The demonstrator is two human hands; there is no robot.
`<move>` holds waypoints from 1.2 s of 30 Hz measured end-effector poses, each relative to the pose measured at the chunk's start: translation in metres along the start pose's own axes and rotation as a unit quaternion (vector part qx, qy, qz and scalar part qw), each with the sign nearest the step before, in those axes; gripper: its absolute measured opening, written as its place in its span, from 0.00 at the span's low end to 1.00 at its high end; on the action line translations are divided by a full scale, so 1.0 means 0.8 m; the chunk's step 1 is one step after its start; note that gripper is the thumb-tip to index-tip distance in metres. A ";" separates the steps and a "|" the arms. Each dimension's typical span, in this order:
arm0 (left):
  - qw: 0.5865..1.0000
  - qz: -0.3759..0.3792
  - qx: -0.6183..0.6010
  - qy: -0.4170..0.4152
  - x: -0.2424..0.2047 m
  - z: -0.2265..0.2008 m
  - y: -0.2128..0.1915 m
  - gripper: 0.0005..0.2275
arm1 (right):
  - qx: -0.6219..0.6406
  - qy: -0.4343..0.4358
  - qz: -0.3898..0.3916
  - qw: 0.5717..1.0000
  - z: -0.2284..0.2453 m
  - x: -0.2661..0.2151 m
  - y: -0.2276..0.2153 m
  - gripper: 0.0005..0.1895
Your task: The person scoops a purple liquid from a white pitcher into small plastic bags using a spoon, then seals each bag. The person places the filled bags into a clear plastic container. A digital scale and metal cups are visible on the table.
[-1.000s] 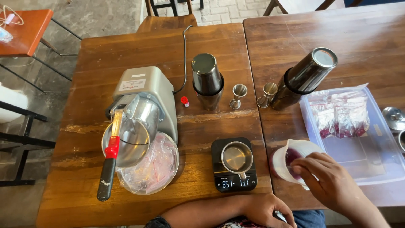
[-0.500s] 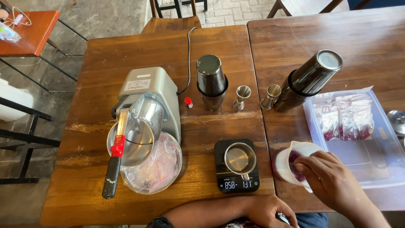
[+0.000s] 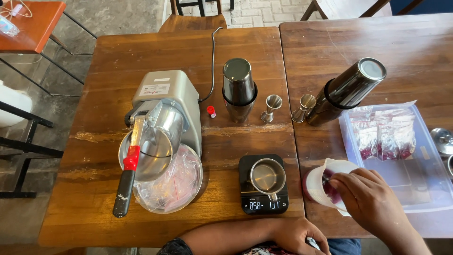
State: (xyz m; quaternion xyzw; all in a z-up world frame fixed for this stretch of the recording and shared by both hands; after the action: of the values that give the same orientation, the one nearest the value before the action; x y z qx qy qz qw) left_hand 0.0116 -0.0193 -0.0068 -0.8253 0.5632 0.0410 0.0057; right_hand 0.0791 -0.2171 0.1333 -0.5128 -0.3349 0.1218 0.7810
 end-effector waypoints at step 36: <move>1.000 -0.006 -0.002 -0.014 -0.014 -0.044 0.000 0.18 | 0.017 0.019 0.038 0.999 -0.004 0.002 -0.017 0.08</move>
State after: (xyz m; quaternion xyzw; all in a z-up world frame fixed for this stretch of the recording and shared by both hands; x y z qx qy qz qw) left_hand 0.0095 -0.0113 0.0289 -0.8282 0.5577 0.0537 0.0117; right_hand 0.0801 -0.2244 0.1447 -0.5142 -0.2987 0.1471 0.7904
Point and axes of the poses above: each hand's wrist, its own x-axis towards the middle knuckle, its own y-axis out of the palm, z = x × y, the point moved 2 cm from there along x, towards the middle knuckle, and after that the axes turned 2 degrees about y, right-handed, at the moved point
